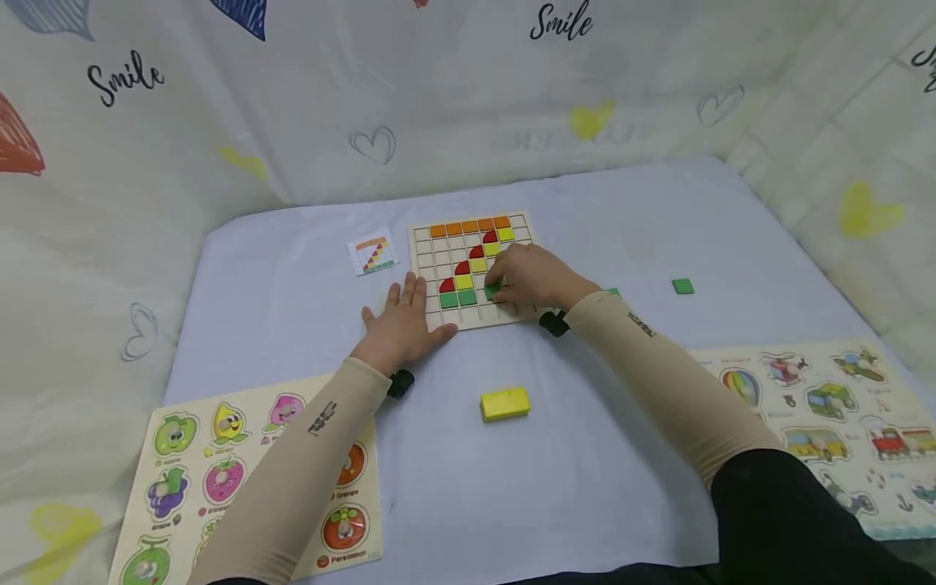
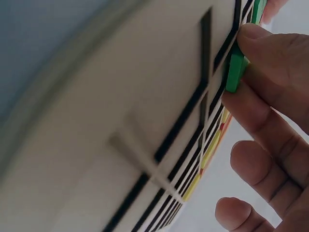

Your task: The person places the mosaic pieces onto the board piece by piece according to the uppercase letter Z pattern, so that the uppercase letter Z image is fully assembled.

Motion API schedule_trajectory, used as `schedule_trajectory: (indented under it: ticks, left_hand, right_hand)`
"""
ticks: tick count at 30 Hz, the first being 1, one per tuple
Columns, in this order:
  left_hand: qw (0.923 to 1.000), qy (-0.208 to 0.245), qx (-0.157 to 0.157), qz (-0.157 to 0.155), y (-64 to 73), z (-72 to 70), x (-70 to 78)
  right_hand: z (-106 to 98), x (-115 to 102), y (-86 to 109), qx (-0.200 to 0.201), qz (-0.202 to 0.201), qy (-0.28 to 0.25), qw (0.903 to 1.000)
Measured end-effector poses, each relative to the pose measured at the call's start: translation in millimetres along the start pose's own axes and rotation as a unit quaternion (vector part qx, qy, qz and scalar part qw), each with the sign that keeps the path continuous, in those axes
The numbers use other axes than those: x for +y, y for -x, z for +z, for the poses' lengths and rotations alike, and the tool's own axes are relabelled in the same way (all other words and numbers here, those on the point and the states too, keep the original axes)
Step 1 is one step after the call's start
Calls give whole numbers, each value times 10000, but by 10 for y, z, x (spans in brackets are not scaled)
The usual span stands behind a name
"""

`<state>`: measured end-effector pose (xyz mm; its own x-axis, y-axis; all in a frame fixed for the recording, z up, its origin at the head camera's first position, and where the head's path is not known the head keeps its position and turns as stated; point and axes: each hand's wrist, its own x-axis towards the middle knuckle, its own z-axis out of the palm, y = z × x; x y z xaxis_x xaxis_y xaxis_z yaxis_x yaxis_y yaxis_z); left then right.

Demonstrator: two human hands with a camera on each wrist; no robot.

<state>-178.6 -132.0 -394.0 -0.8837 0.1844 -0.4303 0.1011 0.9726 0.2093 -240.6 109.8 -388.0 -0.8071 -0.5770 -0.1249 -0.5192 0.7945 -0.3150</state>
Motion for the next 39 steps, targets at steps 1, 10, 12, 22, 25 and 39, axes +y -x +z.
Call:
schedule_trajectory:
  ticks: [1, 10, 12, 22, 25, 39]
  left_hand:
    - [10000, -16, 1, 2, 3, 4, 3]
    - [9999, -21, 108, -4, 31, 7, 8]
    - [9999, -29, 107, -1, 28, 10, 14]
    - [10000, 18, 64, -8, 24, 18, 27]
    - [10000, 20, 45, 7, 20, 13, 16]
    - [10000, -25, 52, 37, -36, 48, -13]
  right_hand:
    - [13, -23, -13, 5, -33, 3, 10000]
    - [13, -126, -54, -4, -231, 30, 9997]
    - [18, -118, -50, 7, -229, 66, 9997]
    - [-11, 123, 137, 120, 151, 90, 9998]
    - [-63, 242, 290, 171, 317, 62, 9993]
    - [-154, 881, 984, 155, 681, 245, 9973]
